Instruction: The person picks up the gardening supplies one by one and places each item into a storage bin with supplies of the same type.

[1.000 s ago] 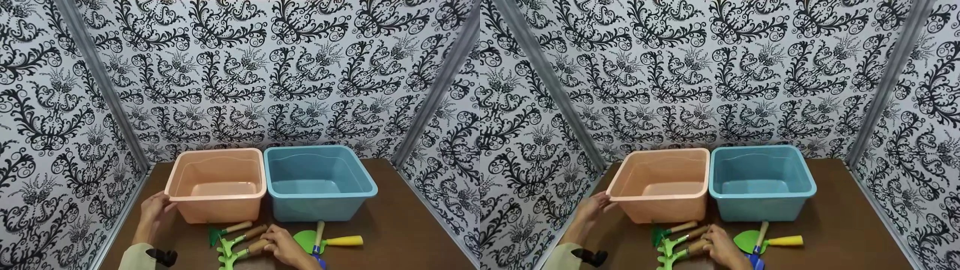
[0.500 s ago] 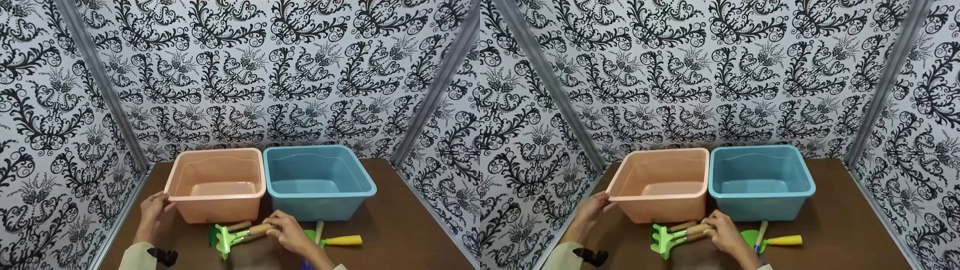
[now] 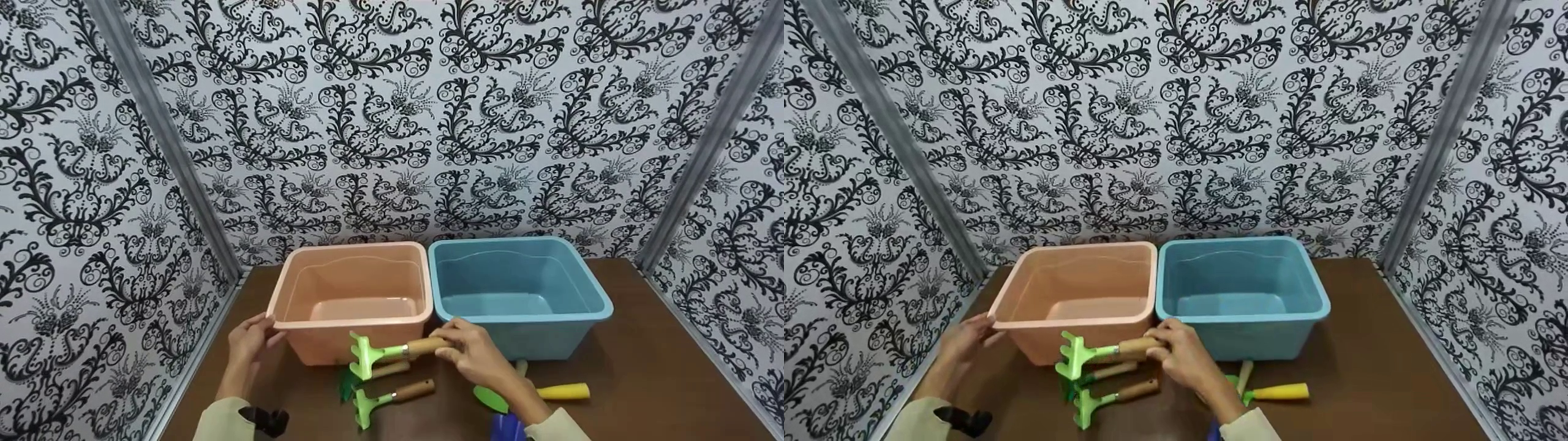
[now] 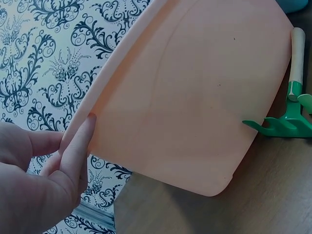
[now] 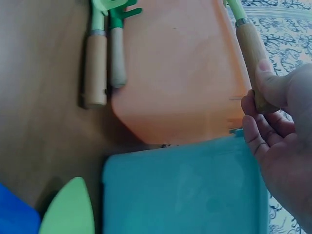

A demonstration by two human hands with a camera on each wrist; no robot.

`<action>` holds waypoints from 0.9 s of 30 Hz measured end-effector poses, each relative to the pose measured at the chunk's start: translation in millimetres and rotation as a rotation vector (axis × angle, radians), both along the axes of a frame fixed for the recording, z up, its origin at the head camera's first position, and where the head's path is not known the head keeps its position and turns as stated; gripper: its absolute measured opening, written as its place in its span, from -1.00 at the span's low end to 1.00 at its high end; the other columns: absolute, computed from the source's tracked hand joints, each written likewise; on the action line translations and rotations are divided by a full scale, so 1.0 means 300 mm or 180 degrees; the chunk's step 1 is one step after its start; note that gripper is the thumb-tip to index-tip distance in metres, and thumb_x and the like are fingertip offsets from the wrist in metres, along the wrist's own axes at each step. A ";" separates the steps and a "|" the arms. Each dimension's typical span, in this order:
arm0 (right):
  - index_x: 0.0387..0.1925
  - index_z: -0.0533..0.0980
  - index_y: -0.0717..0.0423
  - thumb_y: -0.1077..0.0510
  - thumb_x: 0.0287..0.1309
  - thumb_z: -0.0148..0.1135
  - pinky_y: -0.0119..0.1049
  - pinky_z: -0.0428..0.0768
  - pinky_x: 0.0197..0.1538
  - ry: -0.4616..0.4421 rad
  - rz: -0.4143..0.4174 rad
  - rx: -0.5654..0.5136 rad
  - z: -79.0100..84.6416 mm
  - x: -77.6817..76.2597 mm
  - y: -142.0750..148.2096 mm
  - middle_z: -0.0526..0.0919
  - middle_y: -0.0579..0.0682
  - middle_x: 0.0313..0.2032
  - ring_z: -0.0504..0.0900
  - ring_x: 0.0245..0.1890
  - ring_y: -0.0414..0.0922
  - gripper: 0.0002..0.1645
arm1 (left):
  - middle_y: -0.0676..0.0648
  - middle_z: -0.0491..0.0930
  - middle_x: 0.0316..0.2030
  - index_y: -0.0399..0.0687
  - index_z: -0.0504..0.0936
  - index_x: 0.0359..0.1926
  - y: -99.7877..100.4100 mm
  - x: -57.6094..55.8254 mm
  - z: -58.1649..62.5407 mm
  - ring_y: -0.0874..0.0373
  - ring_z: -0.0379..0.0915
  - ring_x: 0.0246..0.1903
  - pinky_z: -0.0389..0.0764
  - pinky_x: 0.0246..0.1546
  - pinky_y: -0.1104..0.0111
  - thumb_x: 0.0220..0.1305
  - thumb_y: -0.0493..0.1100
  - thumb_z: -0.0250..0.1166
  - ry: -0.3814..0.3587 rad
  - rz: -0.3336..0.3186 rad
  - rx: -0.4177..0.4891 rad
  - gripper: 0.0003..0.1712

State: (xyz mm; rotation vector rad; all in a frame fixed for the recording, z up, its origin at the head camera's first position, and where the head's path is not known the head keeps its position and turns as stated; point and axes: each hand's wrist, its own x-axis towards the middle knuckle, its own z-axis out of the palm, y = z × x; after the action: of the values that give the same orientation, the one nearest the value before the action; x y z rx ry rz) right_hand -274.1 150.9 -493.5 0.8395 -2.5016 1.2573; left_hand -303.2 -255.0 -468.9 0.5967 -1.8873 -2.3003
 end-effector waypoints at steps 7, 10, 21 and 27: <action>-0.11 0.72 0.02 0.16 0.14 0.42 -0.45 0.51 -0.25 0.0163 -0.0190 -0.0057 0.055 -0.034 -0.027 0.61 -0.11 -0.21 0.46 -0.30 -0.29 -0.76 | -0.21 0.61 -0.18 -0.56 0.18 0.39 -0.004 -0.007 -0.008 0.30 0.63 -0.42 0.79 -0.17 0.41 0.44 -0.31 0.09 -0.0052 0.0018 -0.0053 -0.39; -0.11 0.72 0.11 0.20 0.12 0.43 -0.43 0.53 -0.27 0.0293 -0.0250 -0.0134 0.074 -0.055 -0.044 0.63 -0.07 -0.21 0.47 -0.31 -0.26 -0.74 | -0.19 0.60 -0.20 -0.55 0.19 0.39 -0.006 -0.009 -0.014 0.30 0.62 -0.43 0.79 -0.20 0.42 0.44 -0.31 0.11 -0.0035 0.0033 -0.0036 -0.39; -0.16 0.73 0.11 0.22 0.05 0.48 -0.43 0.57 -0.24 0.0356 -0.0329 -0.0276 0.118 -0.135 -0.117 0.61 -0.04 -0.27 0.51 -0.33 -0.24 -0.74 | -0.14 0.63 -0.25 -0.52 0.19 0.40 -0.013 -0.007 -0.015 0.30 0.61 -0.41 0.79 -0.16 0.40 0.45 -0.30 0.11 -0.0092 0.0016 -0.0037 -0.39; -0.19 0.73 0.14 0.22 0.06 0.47 -0.41 0.55 -0.25 0.0363 -0.0365 -0.0170 0.134 -0.173 -0.162 0.61 -0.01 -0.28 0.51 -0.32 -0.20 -0.77 | -0.05 0.64 -0.32 -0.50 0.20 0.40 -0.017 -0.009 -0.019 0.30 0.62 -0.40 0.79 -0.11 0.34 0.46 -0.28 0.12 -0.0074 -0.0015 -0.0062 -0.39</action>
State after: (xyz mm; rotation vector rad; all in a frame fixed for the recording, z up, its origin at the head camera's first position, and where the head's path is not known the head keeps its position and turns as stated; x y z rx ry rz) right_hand -326.1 102.3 -453.1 0.7232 -2.3799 1.1983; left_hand -305.9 -260.0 -474.5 0.6201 -1.9211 -2.2849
